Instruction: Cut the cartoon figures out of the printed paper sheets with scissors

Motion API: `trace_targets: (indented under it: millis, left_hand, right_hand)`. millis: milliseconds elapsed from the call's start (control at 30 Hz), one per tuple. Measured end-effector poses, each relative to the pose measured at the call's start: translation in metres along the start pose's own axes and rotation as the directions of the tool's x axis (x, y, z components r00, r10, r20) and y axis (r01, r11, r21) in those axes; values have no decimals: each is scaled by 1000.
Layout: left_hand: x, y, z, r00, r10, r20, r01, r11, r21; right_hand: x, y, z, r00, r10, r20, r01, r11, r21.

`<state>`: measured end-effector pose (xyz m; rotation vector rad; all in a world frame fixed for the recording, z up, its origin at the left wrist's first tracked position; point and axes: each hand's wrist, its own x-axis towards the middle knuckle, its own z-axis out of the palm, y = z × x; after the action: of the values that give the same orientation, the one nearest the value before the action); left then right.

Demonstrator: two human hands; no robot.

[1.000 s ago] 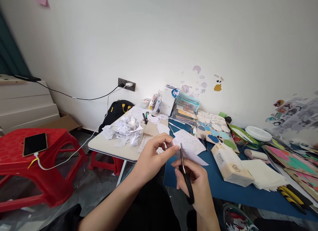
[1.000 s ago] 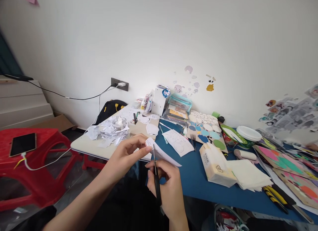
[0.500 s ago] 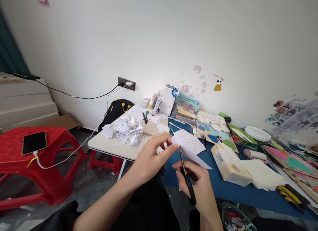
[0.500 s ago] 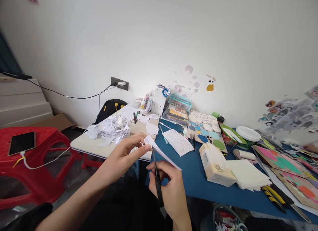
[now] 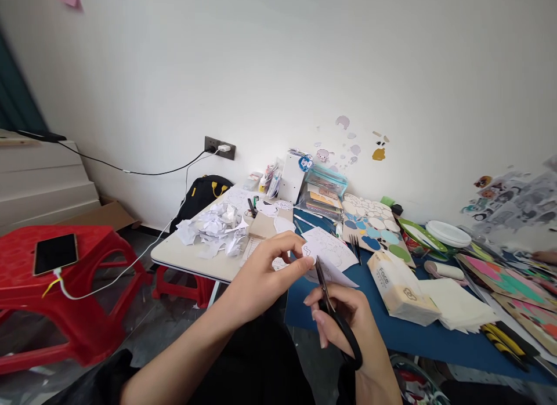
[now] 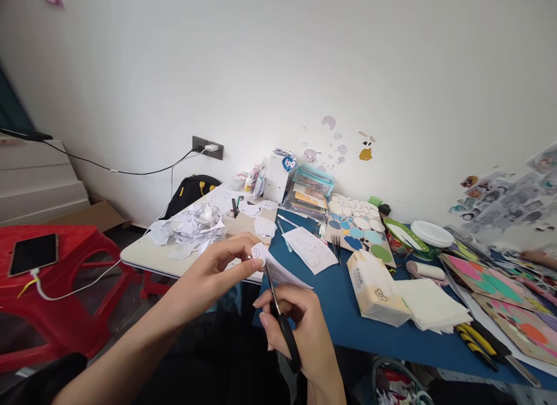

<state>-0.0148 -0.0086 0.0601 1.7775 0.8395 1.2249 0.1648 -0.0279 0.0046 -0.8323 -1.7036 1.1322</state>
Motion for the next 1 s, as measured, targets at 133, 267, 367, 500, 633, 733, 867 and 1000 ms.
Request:
trace_targets:
  millis: [133, 267, 367, 500, 633, 733, 867, 1000]
  left_hand:
    - [2, 2, -1, 999, 17, 51, -17, 1000, 15]
    - [4, 7, -3, 995, 18, 93, -21, 999, 31]
    - [6, 11, -5, 994, 11, 113, -15, 999, 34]
    - [9, 12, -5, 993, -1, 121, -5, 999, 49]
    - [8, 8, -2, 993, 14, 117, -18, 999, 37]
    - [6, 5, 0, 994, 29, 105, -35, 998, 55]
    - [5, 3, 0, 995, 51, 81, -57, 995, 82]
    - [6, 2, -1, 995, 46, 86, -54, 995, 87]
  right_hand:
    - [1, -8, -1, 1000, 10, -7, -10, 1000, 10]
    - [2, -17, -2, 999, 34, -42, -35, 999, -37]
    - [3, -19, -2, 998, -7, -65, 0, 995, -104]
    - [4, -17, 1, 994, -32, -109, 15, 988, -155]
    - [4, -15, 7, 986, -26, -165, -7, 981, -195]
    - [4, -13, 8, 983, -16, -182, -26, 973, -228]
    - [3, -9, 10, 978, -29, -207, -22, 970, -241]
    - [3, -8, 12, 976, -45, -212, 0, 978, -207]
